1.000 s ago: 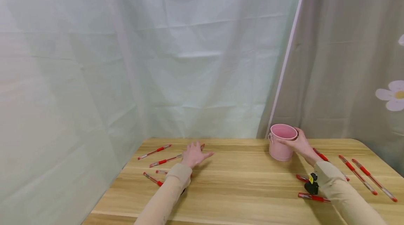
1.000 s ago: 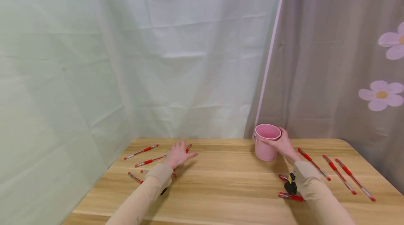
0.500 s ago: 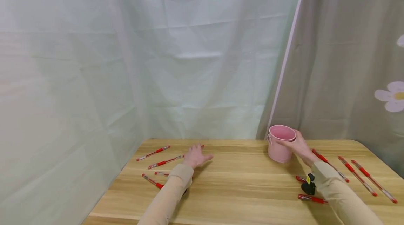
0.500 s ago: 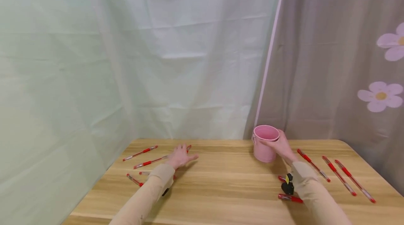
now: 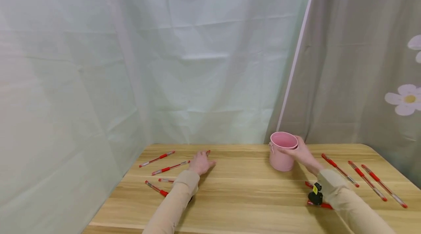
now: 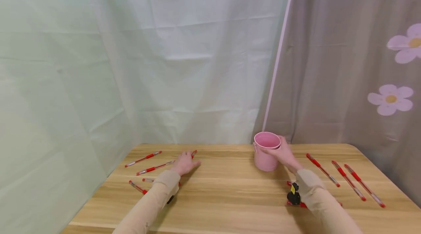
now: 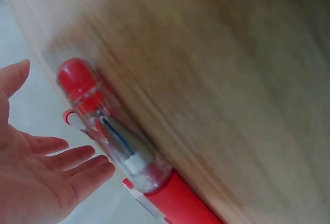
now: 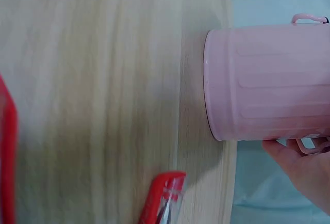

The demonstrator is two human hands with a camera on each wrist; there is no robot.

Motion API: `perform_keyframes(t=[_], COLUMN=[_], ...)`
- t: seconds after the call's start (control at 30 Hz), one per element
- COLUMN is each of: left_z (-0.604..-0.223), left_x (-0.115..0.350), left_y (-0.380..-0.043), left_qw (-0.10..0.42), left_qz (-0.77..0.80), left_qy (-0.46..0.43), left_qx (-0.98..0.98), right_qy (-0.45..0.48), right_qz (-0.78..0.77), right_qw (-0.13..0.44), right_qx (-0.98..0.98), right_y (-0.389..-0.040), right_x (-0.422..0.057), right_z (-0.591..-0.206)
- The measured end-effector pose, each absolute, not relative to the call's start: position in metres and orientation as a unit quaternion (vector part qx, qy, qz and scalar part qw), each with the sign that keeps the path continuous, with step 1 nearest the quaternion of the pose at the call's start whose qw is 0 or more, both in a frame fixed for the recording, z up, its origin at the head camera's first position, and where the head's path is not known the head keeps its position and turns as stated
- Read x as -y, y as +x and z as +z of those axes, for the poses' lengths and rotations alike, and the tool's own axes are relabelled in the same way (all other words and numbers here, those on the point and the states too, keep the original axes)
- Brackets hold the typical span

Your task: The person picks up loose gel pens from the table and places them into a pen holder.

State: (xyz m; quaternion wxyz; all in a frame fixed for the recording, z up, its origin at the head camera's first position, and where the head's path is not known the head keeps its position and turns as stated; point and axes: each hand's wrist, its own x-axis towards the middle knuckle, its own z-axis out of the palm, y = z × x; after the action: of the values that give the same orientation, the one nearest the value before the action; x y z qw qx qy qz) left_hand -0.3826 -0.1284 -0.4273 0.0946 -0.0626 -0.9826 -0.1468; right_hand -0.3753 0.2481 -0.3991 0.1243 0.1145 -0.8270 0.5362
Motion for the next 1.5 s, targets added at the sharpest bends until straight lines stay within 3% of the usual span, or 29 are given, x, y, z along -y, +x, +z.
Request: perform_keyframes(t=[0.4,0.67,0.8,0.93,1.07,1.5], left_z=[-0.426,-0.471,-0.445,-0.431,-0.429,-0.431], left_x=[0.123,0.133,0.126,0.121,0.118,0.117], left_y=[-0.382,-0.42,-0.399,-0.382,-0.38,-0.384], left_qw=[0.087,0.125,0.11,0.143,0.169,0.171], left_qz=[-0.118,-0.067,-0.087,-0.07,-0.031,0.007], left_qy=[-0.058,-0.076,-0.064,-0.081,-0.094,-0.115], left_qx=[0.987,0.987,0.988,0.984,0.981,0.978], right_qy=[0.161,0.194,0.198,0.19,0.194,0.213], right_qz=[0.554,0.564,0.564,0.569,0.569,0.576], right_qw=[0.101,0.091,0.092,0.083,0.08,0.063], right_qx=[0.81,0.798,0.796,0.796,0.795,0.787], right_y=[-0.359,-0.351,-0.347,-0.343,-0.341,-0.334], right_x=[-0.219,-0.205,-0.2,-0.196,-0.193,-0.184], right_z=[-0.405,-0.408,-0.406,-0.405,-0.405,-0.399])
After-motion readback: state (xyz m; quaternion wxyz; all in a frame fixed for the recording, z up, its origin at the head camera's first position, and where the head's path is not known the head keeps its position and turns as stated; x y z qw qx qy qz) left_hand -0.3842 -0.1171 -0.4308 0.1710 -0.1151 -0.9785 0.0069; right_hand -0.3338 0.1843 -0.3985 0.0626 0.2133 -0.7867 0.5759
